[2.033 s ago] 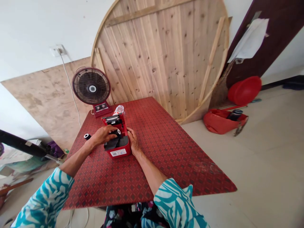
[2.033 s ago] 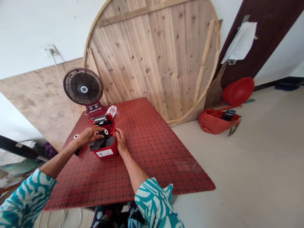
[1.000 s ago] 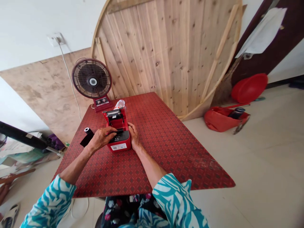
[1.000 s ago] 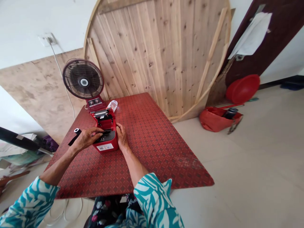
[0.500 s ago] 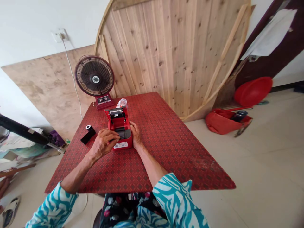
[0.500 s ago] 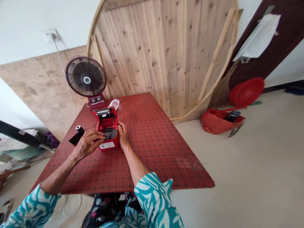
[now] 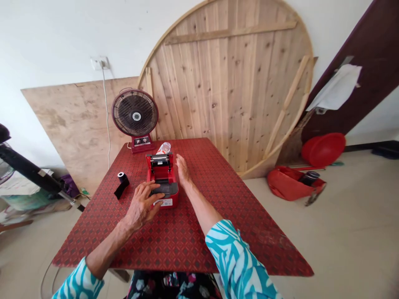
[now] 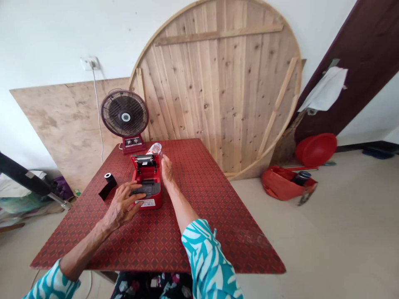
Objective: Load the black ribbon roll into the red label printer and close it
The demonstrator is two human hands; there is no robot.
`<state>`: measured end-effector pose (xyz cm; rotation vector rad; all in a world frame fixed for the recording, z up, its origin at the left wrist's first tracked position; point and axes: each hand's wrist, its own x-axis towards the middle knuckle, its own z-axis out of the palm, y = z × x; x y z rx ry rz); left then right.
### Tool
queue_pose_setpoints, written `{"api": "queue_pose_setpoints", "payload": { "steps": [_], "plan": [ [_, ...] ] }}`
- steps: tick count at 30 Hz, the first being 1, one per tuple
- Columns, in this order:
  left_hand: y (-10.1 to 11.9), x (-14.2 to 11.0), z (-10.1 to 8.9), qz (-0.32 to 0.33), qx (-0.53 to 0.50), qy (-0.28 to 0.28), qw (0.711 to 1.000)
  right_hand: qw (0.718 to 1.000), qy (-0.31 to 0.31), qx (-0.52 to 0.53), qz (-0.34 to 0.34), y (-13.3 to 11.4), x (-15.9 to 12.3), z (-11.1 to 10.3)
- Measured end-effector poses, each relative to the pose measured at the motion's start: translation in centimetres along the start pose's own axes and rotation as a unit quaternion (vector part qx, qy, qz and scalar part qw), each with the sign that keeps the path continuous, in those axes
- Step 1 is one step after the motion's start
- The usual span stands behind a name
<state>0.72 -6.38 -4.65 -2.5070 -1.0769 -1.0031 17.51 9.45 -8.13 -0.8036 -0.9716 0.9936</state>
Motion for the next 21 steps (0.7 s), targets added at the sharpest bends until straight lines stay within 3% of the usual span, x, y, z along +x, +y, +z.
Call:
{"api": "queue_pose_setpoints", "payload": {
  "steps": [4, 9, 12, 15, 18, 19, 21],
  "plan": [
    [0.2, -0.2, 0.0, -0.002, 0.012, 0.01, 1.0, 0.995, -0.085, -0.048, 0.026, -2.2, 1.2, 1.4],
    [0.2, -0.5, 0.3, -0.005, 0.02, 0.019, 1.0, 0.997, -0.016, -0.068, 0.036, -2.2, -1.9, 0.2],
    [0.2, -0.9, 0.5, -0.012, 0.009, 0.026, 1.0, 0.998, -0.014, -0.048, 0.032, -1.6, -4.4, -1.0],
    [-0.1, -1.1, 0.5, -0.031, -0.038, 0.031, 0.998, 0.997, -0.002, 0.009, 0.075, -1.0, -5.9, -1.4],
    [-1.0, -0.7, 0.7, -0.134, -0.153, 0.072, 0.976, 0.991, 0.005, 0.061, 0.119, -0.7, -6.4, -1.2],
    [-1.5, -0.4, 0.9, -0.194, -0.201, 0.099, 0.955, 0.99, 0.006, 0.07, 0.126, -0.8, -6.4, -1.1],
    [-2.6, 0.3, 1.7, -0.323, -0.306, 0.145, 0.884, 0.988, 0.007, 0.081, 0.132, -0.9, -6.5, -1.0]
  ]
}}
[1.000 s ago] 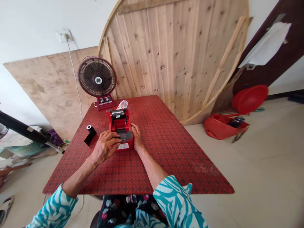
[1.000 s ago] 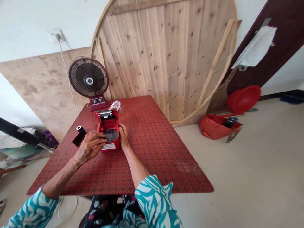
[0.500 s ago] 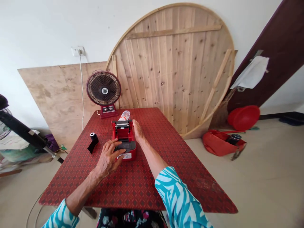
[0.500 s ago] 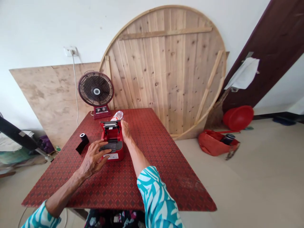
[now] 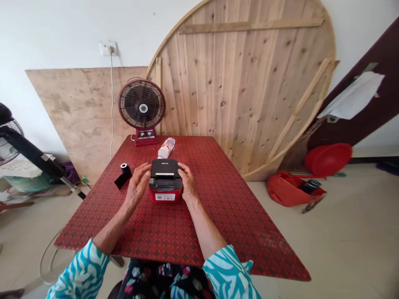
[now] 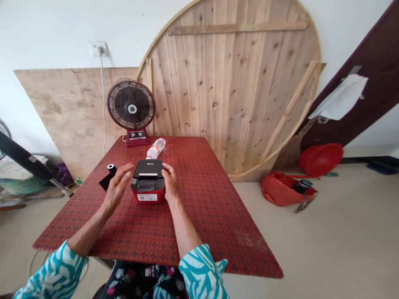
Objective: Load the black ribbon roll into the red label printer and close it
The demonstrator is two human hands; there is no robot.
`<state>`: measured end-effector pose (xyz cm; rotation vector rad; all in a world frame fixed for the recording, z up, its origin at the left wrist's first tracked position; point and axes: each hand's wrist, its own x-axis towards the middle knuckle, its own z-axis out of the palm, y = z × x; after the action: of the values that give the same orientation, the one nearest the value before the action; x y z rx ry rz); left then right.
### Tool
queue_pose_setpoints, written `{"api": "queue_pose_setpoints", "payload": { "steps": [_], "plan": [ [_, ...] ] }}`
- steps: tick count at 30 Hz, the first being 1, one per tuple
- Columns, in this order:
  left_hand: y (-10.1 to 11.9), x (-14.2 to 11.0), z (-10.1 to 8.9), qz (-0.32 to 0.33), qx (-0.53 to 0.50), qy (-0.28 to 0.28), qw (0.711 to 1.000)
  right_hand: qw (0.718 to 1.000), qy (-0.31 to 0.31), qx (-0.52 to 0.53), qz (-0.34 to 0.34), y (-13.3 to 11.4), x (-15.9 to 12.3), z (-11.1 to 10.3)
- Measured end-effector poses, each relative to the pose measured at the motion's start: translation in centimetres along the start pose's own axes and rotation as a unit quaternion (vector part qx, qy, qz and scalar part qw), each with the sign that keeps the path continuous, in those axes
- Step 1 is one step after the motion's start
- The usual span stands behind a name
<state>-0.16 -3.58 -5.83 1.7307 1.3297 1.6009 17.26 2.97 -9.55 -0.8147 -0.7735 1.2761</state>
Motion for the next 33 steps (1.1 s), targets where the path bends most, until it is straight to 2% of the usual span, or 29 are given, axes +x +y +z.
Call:
{"api": "queue_pose_setpoints", "payload": {
  "steps": [2, 4, 7, 10, 20, 27, 30, 33],
  "plan": [
    [-1.0, 1.1, 0.7, -0.128, -0.113, 0.025, 0.985, 1.0, 0.006, 0.004, 0.003, -0.1, -0.1, 0.1],
    [-1.8, 1.9, 1.6, -0.222, -0.202, 0.037, 0.953, 1.0, 0.014, 0.001, 0.004, -0.1, -0.1, 0.0],
    [-2.4, 2.2, 2.6, -0.293, -0.275, 0.051, 0.914, 1.0, 0.012, -0.021, -0.001, 0.1, -0.1, -0.3],
    [-2.3, 2.1, 2.9, -0.308, -0.299, 0.051, 0.902, 0.999, -0.009, -0.046, -0.007, 0.4, 0.0, -0.6],
    [-2.2, 1.4, 2.9, -0.291, -0.318, 0.034, 0.902, 0.998, -0.024, -0.054, -0.013, 0.7, 0.0, -1.0],
    [-2.9, 0.5, 1.4, -0.309, -0.37, -0.045, 0.875, 0.998, 0.003, -0.063, -0.031, 1.7, -0.4, -1.1],
    [-3.2, 0.7, 0.8, -0.314, -0.362, -0.053, 0.876, 0.995, 0.013, -0.08, -0.056, 2.7, -0.6, -1.6],
    [-3.2, 0.9, 0.5, -0.3, -0.355, -0.074, 0.882, 0.994, 0.017, -0.096, -0.044, 3.7, -0.4, -2.2]
  ]
}}
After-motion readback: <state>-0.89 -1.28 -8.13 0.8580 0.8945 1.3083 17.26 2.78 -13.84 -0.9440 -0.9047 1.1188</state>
